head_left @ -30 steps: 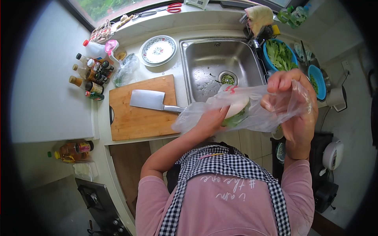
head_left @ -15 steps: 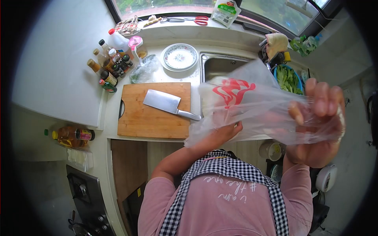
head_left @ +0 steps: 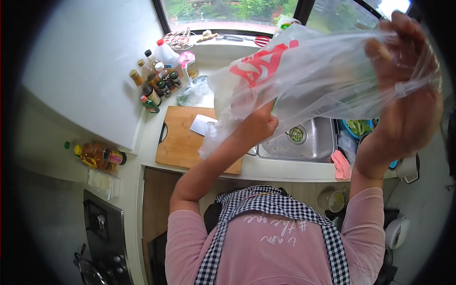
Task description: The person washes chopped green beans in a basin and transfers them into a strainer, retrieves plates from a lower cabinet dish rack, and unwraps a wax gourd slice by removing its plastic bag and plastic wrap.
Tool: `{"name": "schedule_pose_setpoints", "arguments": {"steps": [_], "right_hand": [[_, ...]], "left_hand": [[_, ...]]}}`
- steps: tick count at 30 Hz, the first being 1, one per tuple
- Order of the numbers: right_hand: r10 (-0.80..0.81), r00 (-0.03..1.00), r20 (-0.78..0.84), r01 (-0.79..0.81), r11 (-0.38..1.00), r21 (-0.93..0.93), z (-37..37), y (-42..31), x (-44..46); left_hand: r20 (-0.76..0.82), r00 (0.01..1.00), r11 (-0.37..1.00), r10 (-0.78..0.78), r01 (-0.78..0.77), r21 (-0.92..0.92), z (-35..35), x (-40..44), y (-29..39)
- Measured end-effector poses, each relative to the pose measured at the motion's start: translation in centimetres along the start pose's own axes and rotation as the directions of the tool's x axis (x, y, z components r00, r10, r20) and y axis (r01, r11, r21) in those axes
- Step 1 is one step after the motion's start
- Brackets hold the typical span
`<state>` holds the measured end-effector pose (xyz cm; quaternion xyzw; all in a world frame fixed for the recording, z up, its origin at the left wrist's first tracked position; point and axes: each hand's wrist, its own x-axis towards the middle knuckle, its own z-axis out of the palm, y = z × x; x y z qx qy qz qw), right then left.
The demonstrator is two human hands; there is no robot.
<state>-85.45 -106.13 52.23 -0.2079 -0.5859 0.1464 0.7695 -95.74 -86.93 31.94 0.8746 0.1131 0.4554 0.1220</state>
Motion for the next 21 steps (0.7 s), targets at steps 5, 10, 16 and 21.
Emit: {"name": "schedule_pose_setpoints", "arguments": {"steps": [5,10,16,21], "right_hand": [[-0.031,0.998,0.052,0.036,0.996,-0.081,1.5,0.6,3.5],[-0.044,0.990,0.134,0.057,0.994,-0.096,2.4,1.4,6.1],[0.078,0.992,0.102,-0.067,0.992,-0.104,-2.0,3.4,8.5],[0.356,0.906,-0.227,-0.419,0.824,-0.382,-7.0,5.3,7.1]], "left_hand": [[-0.084,0.989,0.963,0.124,-0.099,0.252,-3.7,1.6,-0.8],[-0.098,0.995,0.993,0.014,-0.002,0.115,-5.4,2.7,-2.0],[0.085,0.989,0.947,-0.125,0.144,-0.286,-6.6,5.3,-3.3],[0.566,0.773,0.703,-0.287,0.571,-0.424,-4.2,6.4,-3.9]]}}
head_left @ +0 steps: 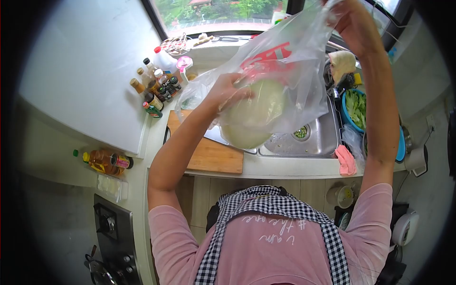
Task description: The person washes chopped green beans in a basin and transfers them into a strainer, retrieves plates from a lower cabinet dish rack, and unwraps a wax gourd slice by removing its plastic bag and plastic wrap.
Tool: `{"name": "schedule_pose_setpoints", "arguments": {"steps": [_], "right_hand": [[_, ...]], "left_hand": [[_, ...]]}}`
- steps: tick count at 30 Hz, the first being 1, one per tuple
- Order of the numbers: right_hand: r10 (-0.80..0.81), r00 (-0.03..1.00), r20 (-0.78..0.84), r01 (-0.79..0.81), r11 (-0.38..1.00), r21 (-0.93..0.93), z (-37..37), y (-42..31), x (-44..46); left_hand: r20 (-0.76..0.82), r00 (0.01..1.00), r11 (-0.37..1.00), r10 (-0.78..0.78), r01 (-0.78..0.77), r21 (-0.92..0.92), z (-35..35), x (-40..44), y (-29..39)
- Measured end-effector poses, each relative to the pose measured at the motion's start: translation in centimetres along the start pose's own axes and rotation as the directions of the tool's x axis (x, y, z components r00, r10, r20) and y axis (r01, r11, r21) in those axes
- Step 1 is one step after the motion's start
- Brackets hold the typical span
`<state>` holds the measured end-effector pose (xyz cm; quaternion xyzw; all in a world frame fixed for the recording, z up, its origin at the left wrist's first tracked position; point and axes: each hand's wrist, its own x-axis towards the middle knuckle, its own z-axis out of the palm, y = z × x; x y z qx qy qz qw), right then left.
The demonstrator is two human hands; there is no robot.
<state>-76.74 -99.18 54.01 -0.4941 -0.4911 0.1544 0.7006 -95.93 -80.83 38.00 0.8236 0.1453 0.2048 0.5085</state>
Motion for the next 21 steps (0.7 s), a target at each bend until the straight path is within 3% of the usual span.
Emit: {"name": "schedule_pose_setpoints", "arguments": {"steps": [3,4,7,9,10,12,15,17,19,21], "right_hand": [[0.148,0.915,0.376,-0.037,0.957,-0.287,-5.9,4.0,-0.3],[0.210,0.891,0.402,-0.075,0.942,-0.327,-7.5,5.5,-1.4],[0.000,0.991,0.132,0.096,0.693,-0.715,-8.7,8.2,-8.2],[-0.364,0.863,0.350,0.478,0.365,-0.799,-8.0,11.0,-12.0],[-0.251,0.914,0.318,0.405,0.606,-0.684,-6.6,12.6,-14.3],[-0.254,0.937,0.238,0.341,0.532,-0.775,-4.2,15.5,-17.3],[-0.244,0.963,0.114,0.234,0.553,-0.799,-3.7,17.8,-20.4],[-0.294,0.941,0.166,0.287,0.436,-0.853,-4.6,20.4,-22.5],[-0.316,0.927,0.201,0.332,0.446,-0.831,-4.9,21.3,-24.0],[-0.229,0.902,0.367,0.433,0.475,-0.766,-5.6,22.1,-25.6]], "left_hand": [[0.119,0.992,0.992,-0.037,0.051,-0.119,1.9,0.9,-1.5],[0.137,0.990,0.990,-0.037,0.056,-0.131,2.5,0.9,-1.4],[0.175,0.984,0.985,-0.027,0.056,-0.160,3.6,1.0,-0.8],[0.203,0.979,0.984,-0.013,0.049,-0.173,3.7,1.1,-0.7],[0.193,0.981,0.976,-0.019,0.060,-0.209,3.9,1.2,-0.6],[0.187,0.982,0.959,-0.036,0.087,-0.270,4.2,1.4,-0.5],[0.105,0.994,0.958,0.001,0.029,-0.284,3.8,1.1,0.1],[0.018,0.998,0.928,-0.060,0.063,-0.367,3.5,1.5,-0.5],[-0.026,0.997,0.883,-0.070,0.050,-0.466,3.1,1.5,-0.4],[-0.040,0.999,0.820,-0.030,0.002,-0.573,2.2,0.9,0.0]]}}
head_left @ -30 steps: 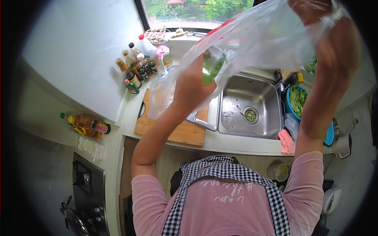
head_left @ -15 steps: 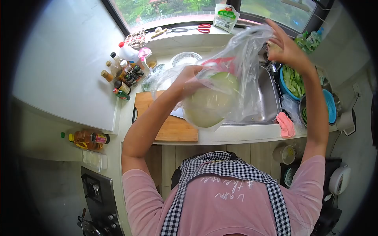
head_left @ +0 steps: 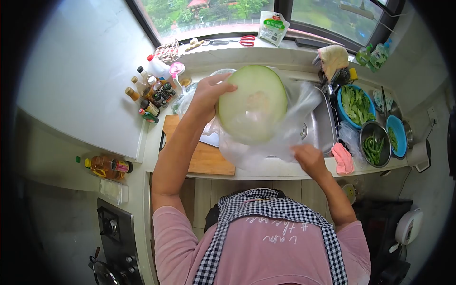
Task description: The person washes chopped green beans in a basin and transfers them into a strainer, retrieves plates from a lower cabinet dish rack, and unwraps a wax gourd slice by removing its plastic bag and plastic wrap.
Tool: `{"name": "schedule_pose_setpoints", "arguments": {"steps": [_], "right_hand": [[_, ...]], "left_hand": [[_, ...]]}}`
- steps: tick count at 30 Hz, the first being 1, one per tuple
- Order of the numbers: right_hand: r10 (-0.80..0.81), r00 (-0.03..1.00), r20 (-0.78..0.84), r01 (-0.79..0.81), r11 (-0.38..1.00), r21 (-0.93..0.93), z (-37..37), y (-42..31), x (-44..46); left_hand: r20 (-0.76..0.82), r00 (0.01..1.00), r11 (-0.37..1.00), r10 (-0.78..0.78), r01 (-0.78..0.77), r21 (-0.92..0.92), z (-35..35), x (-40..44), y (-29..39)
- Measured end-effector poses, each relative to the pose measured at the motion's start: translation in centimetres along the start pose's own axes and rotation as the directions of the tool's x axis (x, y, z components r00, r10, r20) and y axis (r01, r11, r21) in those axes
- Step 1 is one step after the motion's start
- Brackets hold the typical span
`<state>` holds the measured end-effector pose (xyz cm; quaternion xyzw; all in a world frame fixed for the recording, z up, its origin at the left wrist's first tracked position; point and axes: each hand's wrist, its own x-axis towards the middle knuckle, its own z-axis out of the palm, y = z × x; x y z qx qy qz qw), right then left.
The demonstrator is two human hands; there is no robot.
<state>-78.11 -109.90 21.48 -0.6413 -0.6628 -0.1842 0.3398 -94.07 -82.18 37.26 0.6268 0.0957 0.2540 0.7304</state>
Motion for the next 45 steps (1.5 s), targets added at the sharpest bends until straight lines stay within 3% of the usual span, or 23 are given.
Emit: {"name": "schedule_pose_setpoints", "arguments": {"steps": [4,7,9,11,13,16,19,24,30,36,43,45], "right_hand": [[-0.040,0.943,0.332,0.046,0.999,-0.010,0.1,1.5,-3.0],[0.008,0.935,0.355,-0.009,1.000,0.000,-1.1,2.9,-4.9],[0.135,0.977,0.166,-0.149,0.986,0.077,-2.5,3.6,-5.5],[0.328,0.944,0.013,-0.328,0.938,0.116,-4.2,4.6,-6.3],[0.395,0.914,-0.096,-0.374,0.909,0.184,-5.7,6.1,-6.8],[0.602,0.791,-0.105,-0.550,0.776,0.309,-7.3,6.0,-6.7],[0.619,0.755,-0.215,-0.483,0.747,0.457,-6.5,6.8,-6.4],[0.626,0.755,-0.198,-0.479,0.731,0.486,-6.3,6.5,-4.1],[0.590,0.796,-0.135,-0.450,0.726,0.519,-5.5,6.0,-2.1],[0.570,0.813,-0.120,-0.448,0.743,0.497,-4.7,5.7,-1.8],[0.617,0.779,-0.116,-0.497,0.719,0.485,-5.1,3.9,-1.6],[0.616,0.780,-0.112,-0.494,0.715,0.495,-5.3,3.8,-2.0]], "left_hand": [[-0.067,0.997,0.975,0.043,-0.057,-0.216,-2.6,-0.7,0.3],[-0.161,0.983,0.895,0.089,-0.150,-0.420,-4.9,-2.1,0.7],[-0.211,0.968,0.837,0.135,-0.225,-0.499,-6.1,-3.9,1.0],[-0.272,0.948,0.798,0.169,-0.293,-0.527,-8.3,-5.8,0.3],[-0.394,0.901,0.765,0.179,-0.379,-0.521,-10.2,-8.2,-1.0],[-0.488,0.853,0.711,0.185,-0.459,-0.533,-12.7,-12.0,-4.1],[-0.587,0.796,0.665,0.149,-0.520,-0.537,-15.5,-15.5,-8.2],[-0.703,0.707,0.649,0.076,-0.570,-0.504,-19.7,-20.2,-15.1],[-0.772,0.632,0.761,-0.069,-0.467,-0.450,-22.3,-22.5,-19.1],[-0.644,0.764,0.865,-0.028,-0.305,-0.399,-24.0,-21.8,-19.1],[-0.443,0.887,0.915,-0.126,-0.069,-0.398,-26.2,-18.3,-16.1],[-0.449,0.870,0.924,-0.205,0.021,-0.383,-27.6,-17.5,-15.7]]}}
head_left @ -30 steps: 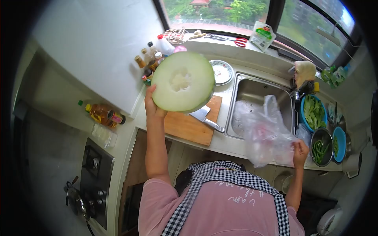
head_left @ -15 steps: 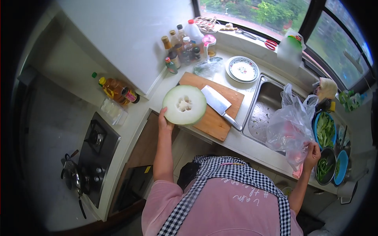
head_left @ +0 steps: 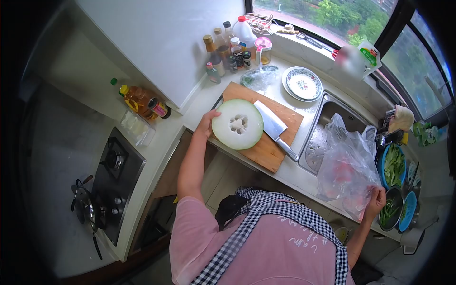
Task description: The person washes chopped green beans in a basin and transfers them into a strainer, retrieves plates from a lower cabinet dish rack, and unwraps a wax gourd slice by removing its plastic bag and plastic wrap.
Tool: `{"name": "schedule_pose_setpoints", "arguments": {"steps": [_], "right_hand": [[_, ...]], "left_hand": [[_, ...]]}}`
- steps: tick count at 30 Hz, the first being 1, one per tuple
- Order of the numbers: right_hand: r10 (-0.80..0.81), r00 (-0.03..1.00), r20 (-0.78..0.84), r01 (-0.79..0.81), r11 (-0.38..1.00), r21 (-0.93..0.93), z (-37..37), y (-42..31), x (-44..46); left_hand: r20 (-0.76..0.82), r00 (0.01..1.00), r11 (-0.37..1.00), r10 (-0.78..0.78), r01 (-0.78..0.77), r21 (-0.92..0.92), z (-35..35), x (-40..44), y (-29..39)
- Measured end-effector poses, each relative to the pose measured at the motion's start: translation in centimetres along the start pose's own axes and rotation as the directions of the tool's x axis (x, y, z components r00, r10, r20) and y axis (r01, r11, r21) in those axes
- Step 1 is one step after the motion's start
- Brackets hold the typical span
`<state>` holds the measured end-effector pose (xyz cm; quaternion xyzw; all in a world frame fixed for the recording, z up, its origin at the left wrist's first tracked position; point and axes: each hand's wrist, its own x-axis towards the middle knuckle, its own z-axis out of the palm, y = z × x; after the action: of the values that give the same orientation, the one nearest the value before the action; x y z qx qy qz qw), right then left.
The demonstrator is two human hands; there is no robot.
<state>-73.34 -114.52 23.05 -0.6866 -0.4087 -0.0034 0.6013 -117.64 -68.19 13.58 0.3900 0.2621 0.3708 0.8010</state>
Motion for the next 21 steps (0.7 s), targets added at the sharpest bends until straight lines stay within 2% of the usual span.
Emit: {"name": "schedule_pose_setpoints", "arguments": {"steps": [5,7,8,10,12,15,16,18,19,21], "right_hand": [[-0.021,0.999,0.024,0.021,1.000,0.023,-0.2,-0.4,-0.3],[-0.046,0.999,0.012,0.047,0.993,-0.112,-1.2,1.6,-0.4],[-0.050,0.999,-0.004,0.048,0.981,-0.189,-2.0,2.3,-0.6],[-0.062,0.998,-0.020,0.058,0.985,-0.161,-1.7,1.4,-0.5],[-0.022,0.998,-0.056,0.027,0.994,0.104,-2.3,2.4,-0.9],[0.024,0.997,-0.079,0.013,0.900,0.436,-2.7,1.8,-1.4],[0.037,0.996,-0.078,0.010,0.850,0.527,-3.0,1.5,-1.7],[0.073,0.980,-0.183,0.056,0.789,0.612,-3.9,1.8,-2.8],[0.092,0.967,-0.236,0.085,0.759,0.646,-4.5,1.9,-3.7],[0.180,0.950,-0.256,0.100,0.602,0.792,-4.7,2.9,-5.8]], "left_hand": [[-0.053,0.996,0.980,-0.078,0.087,0.181,-3.0,3.1,1.4],[-0.022,0.996,0.967,-0.090,0.092,0.238,-6.3,5.5,0.2],[-0.015,0.996,0.978,-0.082,0.084,0.193,-5.2,5.5,0.5],[-0.027,0.998,0.982,-0.062,0.065,0.176,-3.6,4.9,1.1],[-0.050,0.998,0.958,-0.047,0.059,0.280,-2.8,4.2,1.2],[-0.027,0.999,0.888,-0.046,0.053,0.458,-2.0,4.3,1.9],[-0.080,0.995,0.788,0.061,0.001,0.616,-2.3,4.2,1.6],[-0.095,0.948,0.496,0.305,-0.072,0.865,-2.1,5.1,1.1],[0.031,0.938,0.423,0.345,-0.185,0.887,0.1,5.5,1.4],[0.276,0.871,0.275,0.406,-0.405,0.872,8.1,3.1,2.0]]}}
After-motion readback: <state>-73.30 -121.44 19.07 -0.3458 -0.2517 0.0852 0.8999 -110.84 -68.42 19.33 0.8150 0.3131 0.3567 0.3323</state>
